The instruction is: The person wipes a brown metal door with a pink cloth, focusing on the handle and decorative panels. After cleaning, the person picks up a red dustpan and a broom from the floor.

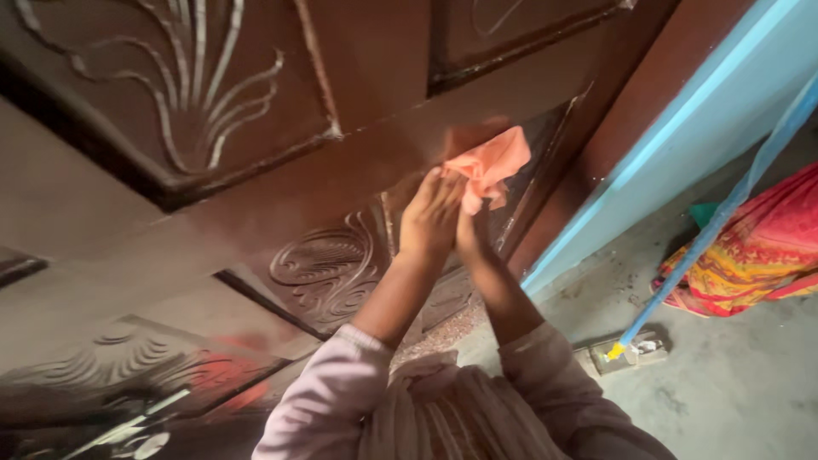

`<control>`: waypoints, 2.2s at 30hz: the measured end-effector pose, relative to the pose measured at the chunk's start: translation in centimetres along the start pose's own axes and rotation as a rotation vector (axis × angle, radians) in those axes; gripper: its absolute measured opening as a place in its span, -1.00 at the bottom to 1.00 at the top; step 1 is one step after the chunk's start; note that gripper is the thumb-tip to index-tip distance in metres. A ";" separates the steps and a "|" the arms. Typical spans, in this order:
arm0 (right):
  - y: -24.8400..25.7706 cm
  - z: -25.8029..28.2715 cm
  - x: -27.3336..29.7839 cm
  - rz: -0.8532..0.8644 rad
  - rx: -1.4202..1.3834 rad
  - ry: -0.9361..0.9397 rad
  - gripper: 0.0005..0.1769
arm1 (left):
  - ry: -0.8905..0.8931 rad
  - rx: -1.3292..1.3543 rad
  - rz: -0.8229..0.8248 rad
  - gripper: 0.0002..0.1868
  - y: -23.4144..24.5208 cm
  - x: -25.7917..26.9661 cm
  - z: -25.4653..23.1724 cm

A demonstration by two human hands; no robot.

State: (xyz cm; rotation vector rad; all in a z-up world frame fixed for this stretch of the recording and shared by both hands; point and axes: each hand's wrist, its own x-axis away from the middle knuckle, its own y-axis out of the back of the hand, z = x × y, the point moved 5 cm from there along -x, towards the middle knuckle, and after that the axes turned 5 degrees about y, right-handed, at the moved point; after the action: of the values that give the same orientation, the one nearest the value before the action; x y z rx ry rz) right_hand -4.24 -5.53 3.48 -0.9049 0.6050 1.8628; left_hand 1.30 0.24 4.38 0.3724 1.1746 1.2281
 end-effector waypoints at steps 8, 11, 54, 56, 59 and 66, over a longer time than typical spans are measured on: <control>-11.7 12.8 1.7 0.130 0.118 0.105 -0.61 | 0.405 0.250 -0.314 -0.57 5.1 12.4 12.8; -15.2 16.8 3.4 0.263 0.292 0.365 -0.44 | 0.580 0.220 -0.327 -0.54 6.7 17.3 17.6; 17.5 -10.0 -19.0 -0.172 0.913 0.159 -0.42 | 0.076 0.154 -0.378 -0.46 10.6 -23.6 -3.7; 17.4 -10.5 -18.3 -0.211 0.834 0.218 -0.44 | 0.059 0.143 -0.422 -0.47 8.9 -23.3 -5.1; 17.0 -9.6 -17.8 -0.160 0.703 0.210 -0.42 | 0.020 0.071 -0.474 -0.45 6.4 -21.7 -7.3; 13.8 -5.5 -12.3 -0.036 0.608 0.183 -0.38 | -0.288 -0.070 -0.279 -0.34 -4.6 -15.0 -11.7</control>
State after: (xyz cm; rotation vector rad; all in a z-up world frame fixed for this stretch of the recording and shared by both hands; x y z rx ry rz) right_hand -11.42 -22.07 10.31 -0.6693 1.1788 1.4378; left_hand -4.44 -18.48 3.35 0.3093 0.8994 0.9345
